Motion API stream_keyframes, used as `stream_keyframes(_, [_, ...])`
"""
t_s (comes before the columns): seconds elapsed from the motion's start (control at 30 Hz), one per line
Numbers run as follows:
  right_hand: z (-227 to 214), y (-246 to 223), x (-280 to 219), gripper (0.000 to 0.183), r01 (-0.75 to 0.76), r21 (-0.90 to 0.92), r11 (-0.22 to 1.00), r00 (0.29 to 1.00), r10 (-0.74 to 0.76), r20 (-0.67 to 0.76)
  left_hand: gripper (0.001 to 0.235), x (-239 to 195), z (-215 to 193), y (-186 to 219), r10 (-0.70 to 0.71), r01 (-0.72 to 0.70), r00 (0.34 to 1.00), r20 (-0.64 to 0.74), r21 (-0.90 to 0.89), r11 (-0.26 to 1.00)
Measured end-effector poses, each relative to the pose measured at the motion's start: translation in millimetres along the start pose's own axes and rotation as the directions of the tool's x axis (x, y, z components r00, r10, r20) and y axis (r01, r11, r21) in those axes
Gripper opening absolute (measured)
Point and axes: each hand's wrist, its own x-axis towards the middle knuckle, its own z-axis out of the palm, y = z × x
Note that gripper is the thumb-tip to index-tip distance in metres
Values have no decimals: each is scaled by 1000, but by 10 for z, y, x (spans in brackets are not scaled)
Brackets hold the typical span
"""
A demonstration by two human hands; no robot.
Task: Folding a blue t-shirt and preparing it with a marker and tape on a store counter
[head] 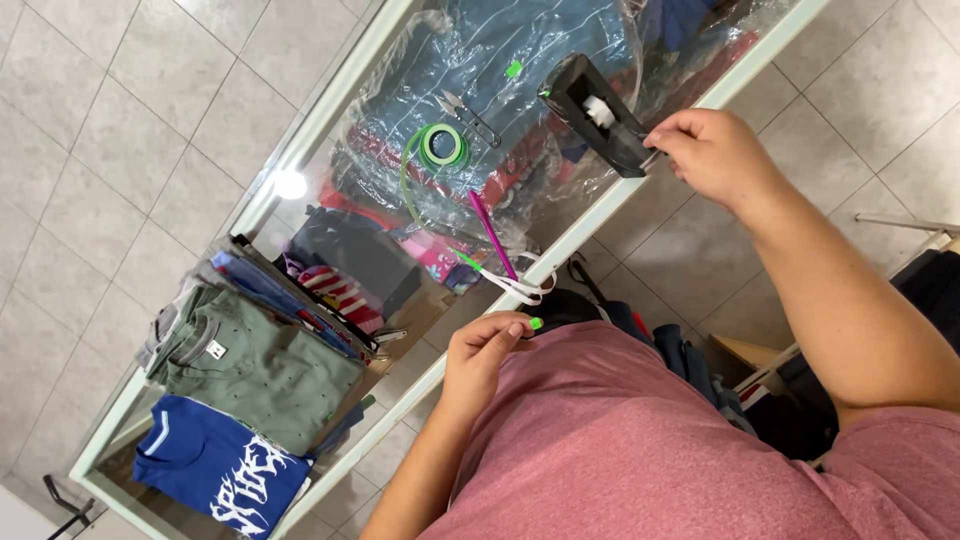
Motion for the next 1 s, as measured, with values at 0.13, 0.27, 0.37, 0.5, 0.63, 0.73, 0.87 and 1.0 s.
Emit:
stream_keyframes(0.13, [-7,-170,-82,11,-49,107,993,999,47,20,15,-7,7,17,7,-7,1000,-12,-16,1000])
stream_keyframes(0.27, [-21,-183,-99,8,-74,219,973,993,53,103,14,-9,0,36,15,-16,999,-29,-3,1000])
stream_keyframes(0.37, [-20,-60,-45,8,-61,233,971,991,31,130,14,-17,17,18,13,-13,999,-38,-17,1000])
stream_keyframes(0.5, [-50,-20,-49,8,-59,245,968,988,22,152,15,-19,48,15,17,-17,1000,-26,-24,1000])
stream_keyframes(0.63, [-28,207,12,8,-68,268,961,987,25,161,14,-22,68,29,32,-32,999,-16,-17,999])
stream_keyframes(0.73, [-1,382,81,9,-89,341,936,983,28,180,14,-14,75,2,37,-38,999,-14,-26,999])
stream_keyframes(0.87, [-58,339,19,8,-87,362,928,979,13,203,15,-14,89,-12,27,-28,1000,-4,-28,999])
stream_keyframes(1.0, [-111,415,20,8,-99,353,930,973,16,231,15,-9,103,-9,32,-32,999,6,-30,999])
